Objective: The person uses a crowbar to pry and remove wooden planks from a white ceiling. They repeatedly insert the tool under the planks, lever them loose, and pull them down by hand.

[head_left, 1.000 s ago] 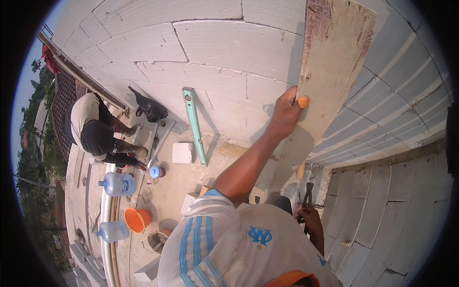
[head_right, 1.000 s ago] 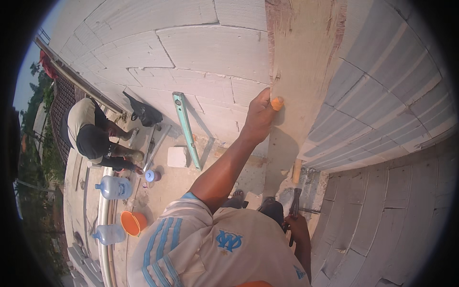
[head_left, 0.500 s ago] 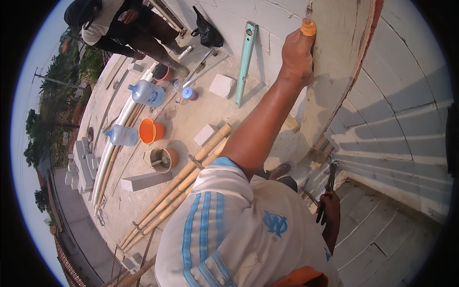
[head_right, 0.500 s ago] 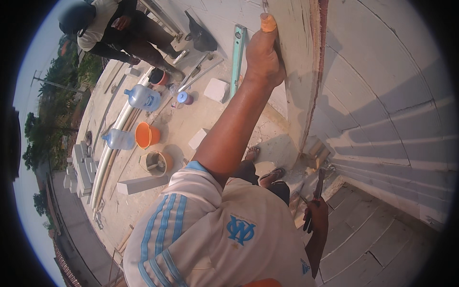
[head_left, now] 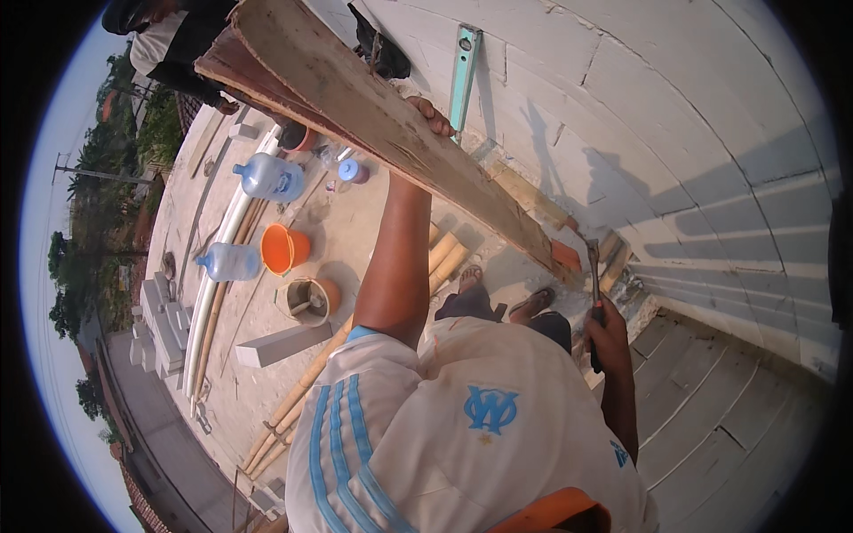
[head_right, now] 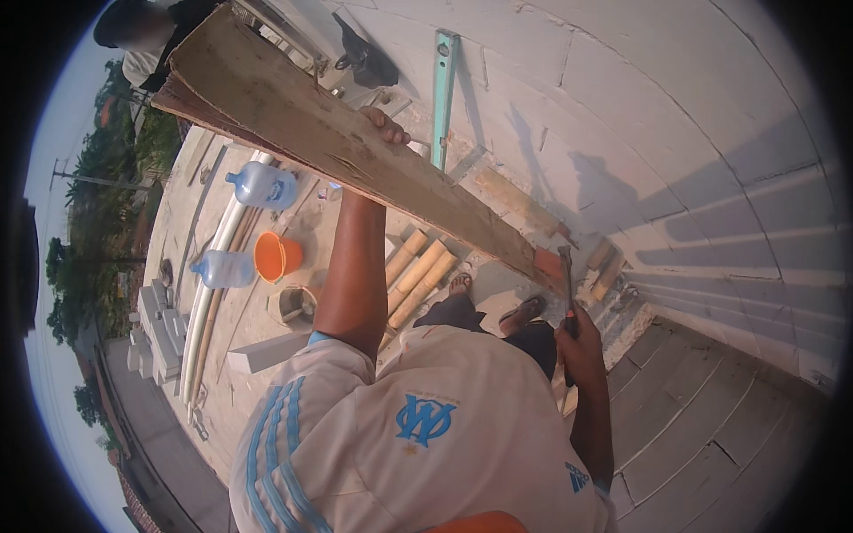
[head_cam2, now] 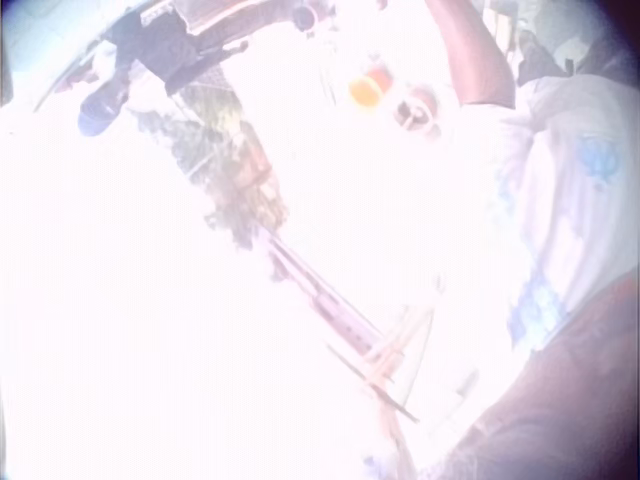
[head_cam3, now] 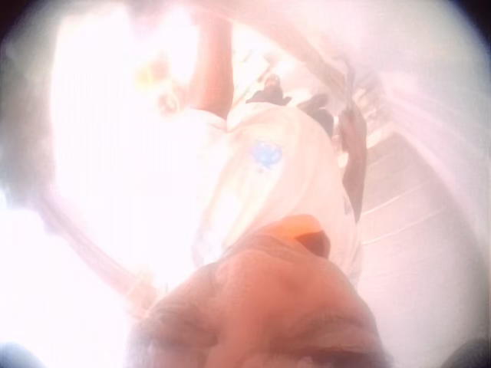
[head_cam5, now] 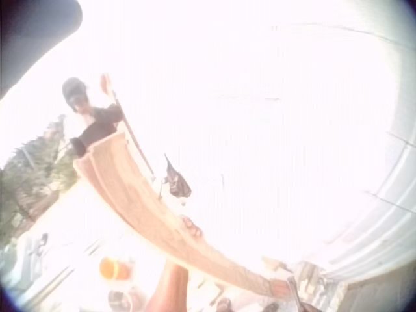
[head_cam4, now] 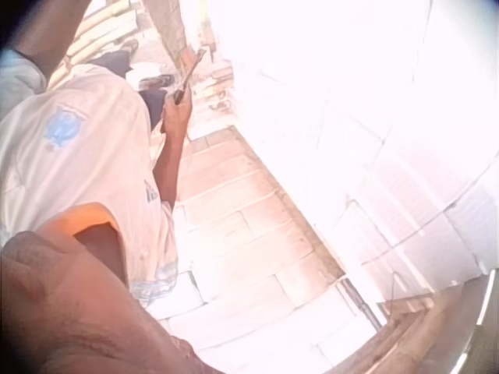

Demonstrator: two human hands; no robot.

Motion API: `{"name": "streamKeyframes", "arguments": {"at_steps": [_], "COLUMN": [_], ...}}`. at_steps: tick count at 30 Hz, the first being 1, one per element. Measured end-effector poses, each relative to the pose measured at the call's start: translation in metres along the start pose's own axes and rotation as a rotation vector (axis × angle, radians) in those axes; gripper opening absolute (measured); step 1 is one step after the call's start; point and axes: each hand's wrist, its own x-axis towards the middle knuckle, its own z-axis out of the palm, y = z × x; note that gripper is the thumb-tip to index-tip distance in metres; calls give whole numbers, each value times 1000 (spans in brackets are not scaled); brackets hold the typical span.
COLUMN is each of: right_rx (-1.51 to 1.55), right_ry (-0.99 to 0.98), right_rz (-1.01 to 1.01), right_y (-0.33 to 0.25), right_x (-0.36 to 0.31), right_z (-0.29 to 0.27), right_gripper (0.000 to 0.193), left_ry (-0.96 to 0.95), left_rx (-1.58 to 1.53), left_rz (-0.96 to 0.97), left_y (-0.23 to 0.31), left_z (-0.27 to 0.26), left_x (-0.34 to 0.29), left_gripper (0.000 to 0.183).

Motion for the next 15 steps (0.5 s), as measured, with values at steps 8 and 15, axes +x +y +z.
{"name": "streamKeyframes", "arguments": {"at_steps": [8,15], "right_rx": [-582,121], "right_ry": [-116,282], "right_rz": [-294,-584], "right_y": [-75,-111], "right_x": [49,89], "right_z": [94,160], "right_gripper": [56,54], "left_ry": [-140,-46], "left_rx": [-201,-237], "left_rz": [-22,58], "left_y": [46,48], "left_z": [-102,-113], "left_x": [-34,-39], "left_gripper": [29,36]}}
